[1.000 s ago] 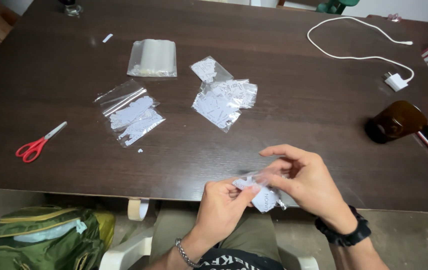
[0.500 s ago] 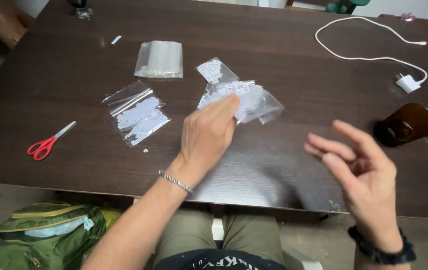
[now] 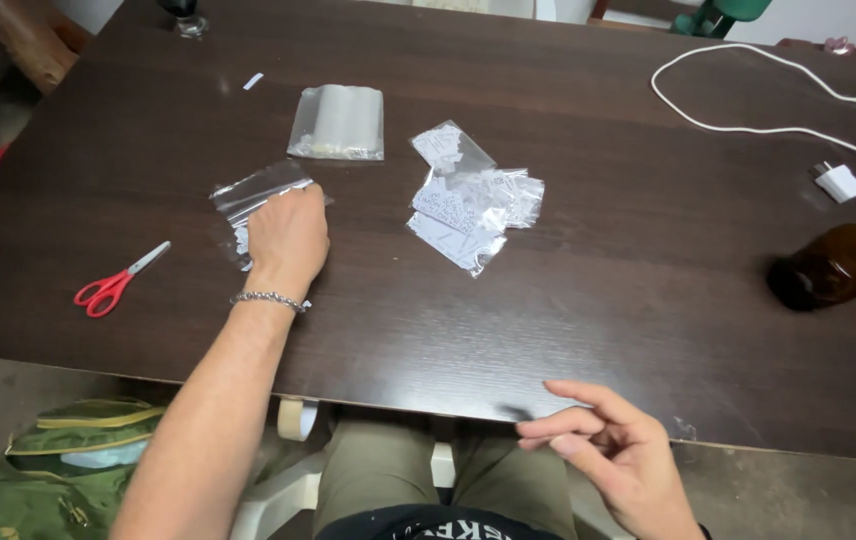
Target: The person is filling small plastic bags with printed labels and sealing them using adhesive tape and scissors.
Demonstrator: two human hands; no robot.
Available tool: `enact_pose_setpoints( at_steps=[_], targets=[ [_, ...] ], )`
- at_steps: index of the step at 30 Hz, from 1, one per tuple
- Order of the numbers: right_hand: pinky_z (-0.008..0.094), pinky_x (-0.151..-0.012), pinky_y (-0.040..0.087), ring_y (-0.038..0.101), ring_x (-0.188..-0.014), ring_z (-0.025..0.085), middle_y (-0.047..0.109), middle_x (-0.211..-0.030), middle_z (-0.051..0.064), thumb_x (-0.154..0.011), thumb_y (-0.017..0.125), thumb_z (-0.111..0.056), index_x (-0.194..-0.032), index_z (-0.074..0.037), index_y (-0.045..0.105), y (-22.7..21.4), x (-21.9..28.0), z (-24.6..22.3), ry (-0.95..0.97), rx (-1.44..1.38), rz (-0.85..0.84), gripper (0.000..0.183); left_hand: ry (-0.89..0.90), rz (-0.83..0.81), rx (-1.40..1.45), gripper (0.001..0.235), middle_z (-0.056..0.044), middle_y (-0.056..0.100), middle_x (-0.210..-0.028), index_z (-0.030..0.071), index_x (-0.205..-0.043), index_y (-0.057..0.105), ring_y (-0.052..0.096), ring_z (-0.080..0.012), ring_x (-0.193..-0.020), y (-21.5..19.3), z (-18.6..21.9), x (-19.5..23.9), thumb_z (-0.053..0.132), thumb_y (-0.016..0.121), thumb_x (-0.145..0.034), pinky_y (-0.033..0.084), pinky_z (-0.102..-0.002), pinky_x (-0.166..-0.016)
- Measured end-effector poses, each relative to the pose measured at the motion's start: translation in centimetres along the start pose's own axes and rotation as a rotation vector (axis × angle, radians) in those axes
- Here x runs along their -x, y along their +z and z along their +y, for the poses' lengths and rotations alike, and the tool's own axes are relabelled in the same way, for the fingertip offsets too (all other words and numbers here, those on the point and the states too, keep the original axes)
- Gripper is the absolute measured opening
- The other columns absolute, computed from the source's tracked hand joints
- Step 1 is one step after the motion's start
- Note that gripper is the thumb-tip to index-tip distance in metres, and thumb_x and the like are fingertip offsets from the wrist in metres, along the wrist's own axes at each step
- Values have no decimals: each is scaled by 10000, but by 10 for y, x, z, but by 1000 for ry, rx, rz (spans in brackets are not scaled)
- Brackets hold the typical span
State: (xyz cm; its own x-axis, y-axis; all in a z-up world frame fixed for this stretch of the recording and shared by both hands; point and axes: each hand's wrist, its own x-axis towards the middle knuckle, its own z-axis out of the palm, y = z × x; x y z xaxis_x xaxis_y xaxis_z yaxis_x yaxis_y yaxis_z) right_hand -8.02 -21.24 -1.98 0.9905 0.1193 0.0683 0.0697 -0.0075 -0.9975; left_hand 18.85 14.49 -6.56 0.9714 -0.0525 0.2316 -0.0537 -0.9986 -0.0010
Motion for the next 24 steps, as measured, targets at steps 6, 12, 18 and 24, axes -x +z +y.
enact_pose_setpoints(
  at_steps=[6, 12, 18, 24],
  targets=[
    [406, -825, 709, 871, -843, 280, 886, -958, 144, -917, 683, -90, -1252, -24, 682, 25, -32, -5, -26, -24, -169, 341, 40, 323, 204, 227, -80, 576, -708, 104, -748, 504, 560, -378, -639, 18, -15, 42, -115, 555, -724, 414, -517, -518],
    [412, -1056, 584, 735, -1190, 353, 714, -1353, 294, -853, 677, -1, -1340, 59, 589, 84, -102, -18, 398, -310, -150, 498, 73, 354, 366, 148, -146, 621, -788, 88, -1004, 581, 584, -403, -720, -22, -18, 67, 16, 618, -879, 453, -536, -605],
    [547, -1092, 474, 526, -1376, 463, 443, -1557, 334, -871, 746, -73, -1545, 83, 302, 132, -144, -7, 339, -422, -198, 822, 171, 555, 879, 166, -172, 759, -1171, 54, -967, 543, 723, -330, -1095, -73, -2, 102, -75, 631, -911, 589, -413, -896],
    [398, -1029, 539, 574, -1291, 288, 487, -1539, 182, -801, 822, -107, -1554, -8, 326, 141, -185, 21, 251, -438, -69, 907, -106, 455, 1629, 198, -67, 724, -876, 66, -1041, 500, 644, -71, -783, -42, 23, 115, 36, 685, -980, 593, -247, -689]
  ],
)
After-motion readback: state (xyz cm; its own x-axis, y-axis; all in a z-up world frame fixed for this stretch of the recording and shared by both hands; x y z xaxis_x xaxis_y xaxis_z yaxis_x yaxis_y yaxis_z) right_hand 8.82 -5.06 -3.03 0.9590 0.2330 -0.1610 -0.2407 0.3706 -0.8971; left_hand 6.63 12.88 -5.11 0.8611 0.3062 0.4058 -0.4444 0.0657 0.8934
